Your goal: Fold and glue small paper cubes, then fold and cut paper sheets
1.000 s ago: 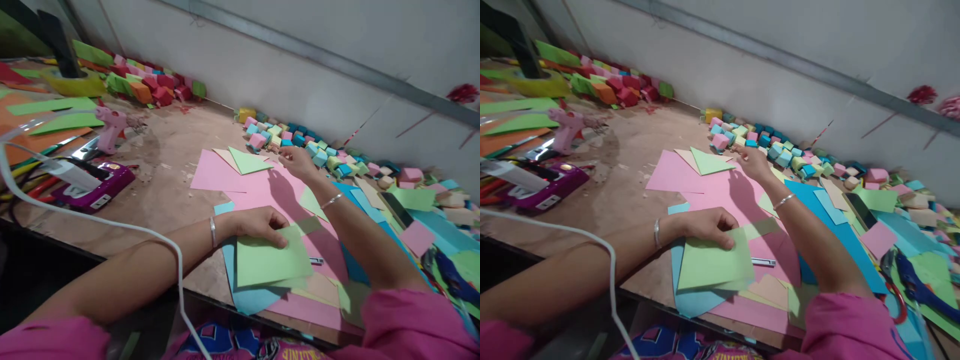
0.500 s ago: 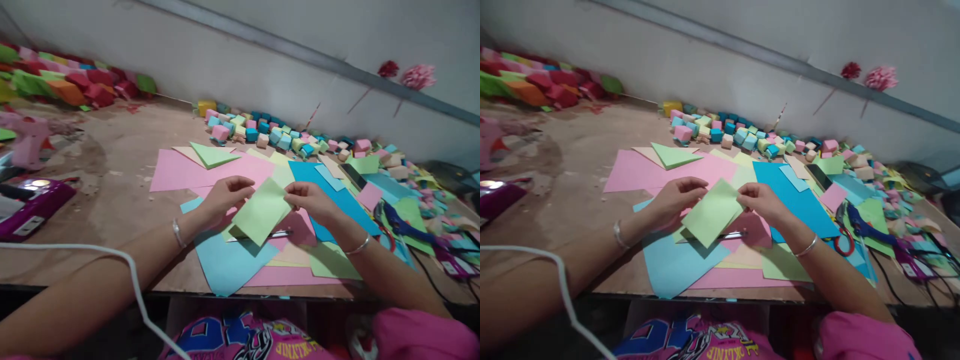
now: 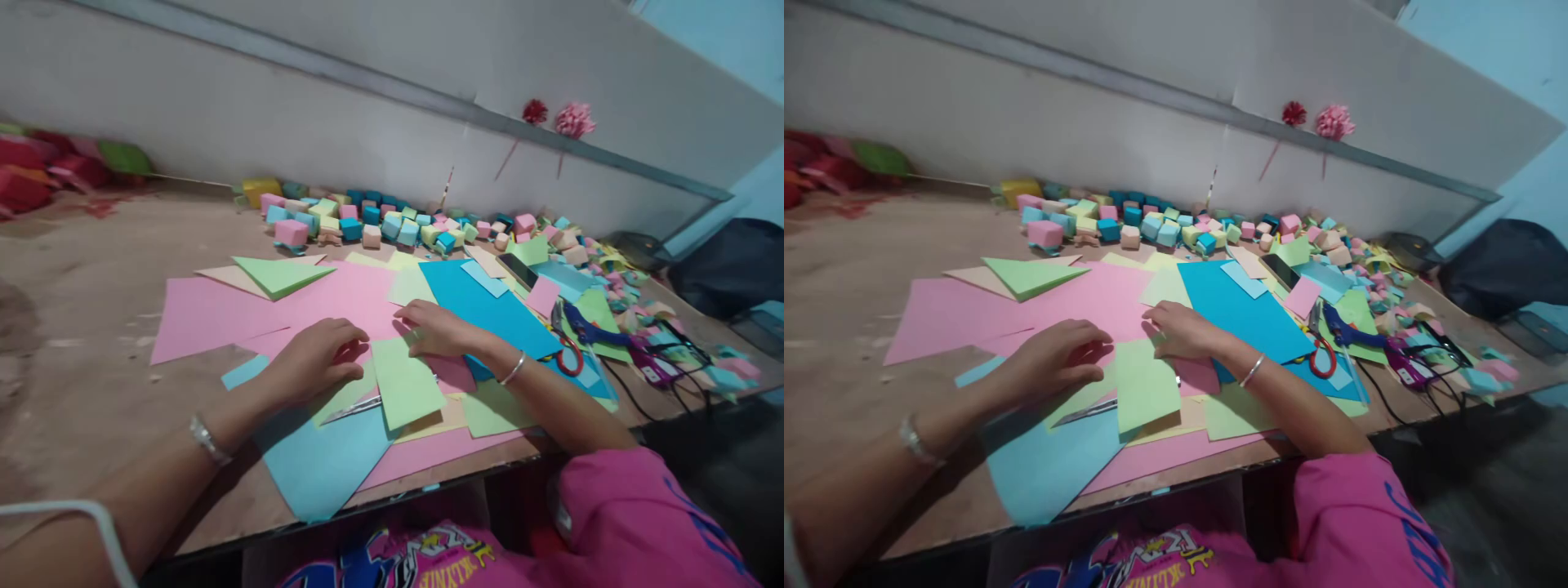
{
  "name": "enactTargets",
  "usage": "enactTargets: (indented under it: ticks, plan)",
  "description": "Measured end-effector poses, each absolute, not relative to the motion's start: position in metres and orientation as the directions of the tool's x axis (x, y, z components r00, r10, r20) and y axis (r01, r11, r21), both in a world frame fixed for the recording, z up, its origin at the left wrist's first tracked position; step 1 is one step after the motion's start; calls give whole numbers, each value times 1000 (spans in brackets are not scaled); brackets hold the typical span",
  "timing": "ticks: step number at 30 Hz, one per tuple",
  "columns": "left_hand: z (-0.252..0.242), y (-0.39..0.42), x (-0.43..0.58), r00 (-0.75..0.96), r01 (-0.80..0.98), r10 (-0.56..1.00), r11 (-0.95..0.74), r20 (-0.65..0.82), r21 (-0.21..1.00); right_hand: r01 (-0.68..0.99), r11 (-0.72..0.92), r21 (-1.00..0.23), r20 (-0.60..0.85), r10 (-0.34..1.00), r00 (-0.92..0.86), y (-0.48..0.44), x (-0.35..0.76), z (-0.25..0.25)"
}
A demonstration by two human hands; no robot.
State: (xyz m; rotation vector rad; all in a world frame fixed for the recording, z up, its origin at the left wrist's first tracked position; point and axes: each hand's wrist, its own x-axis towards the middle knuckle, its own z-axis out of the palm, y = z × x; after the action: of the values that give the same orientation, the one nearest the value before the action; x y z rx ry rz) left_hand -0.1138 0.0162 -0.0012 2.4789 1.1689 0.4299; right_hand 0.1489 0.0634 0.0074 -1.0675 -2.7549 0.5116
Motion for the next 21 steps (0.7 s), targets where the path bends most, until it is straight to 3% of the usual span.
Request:
enactTargets:
  ticks: [4, 7, 9, 13, 16, 19, 21]
  plan:
    - [-1, 18, -113, 558, 688, 822, -533, 109, 492, 654, 681, -330, -130, 653, -746, 65, 140, 8]
    - [1, 18, -113, 393, 724, 903, -420, 173, 547, 627, 678, -384, -96, 645, -758, 62, 142, 16]
    - [2, 17, -112, 258, 743, 940, -341, 224, 576, 623, 610, -490, -46, 695, -717, 60, 151, 25]
    - [2, 15, -112, 146, 725, 956, -278, 255, 629, 581, 313, -752, 42, 901, -432, 69, 195, 45]
    - [-1, 15, -112, 269, 697, 921, -389, 283, 603, 470, 110, -876, 60, 991, -121, 87, 242, 47]
    - [-5, 14, -114, 449, 648, 842, -537, 298, 540, 581, -35, -813, 62, 987, 147, 97, 285, 39]
    - [-8, 14, -114, 558, 635, 789, -606, 257, 479, 808, -36, -588, 238, 947, 215, 90, 307, 35]
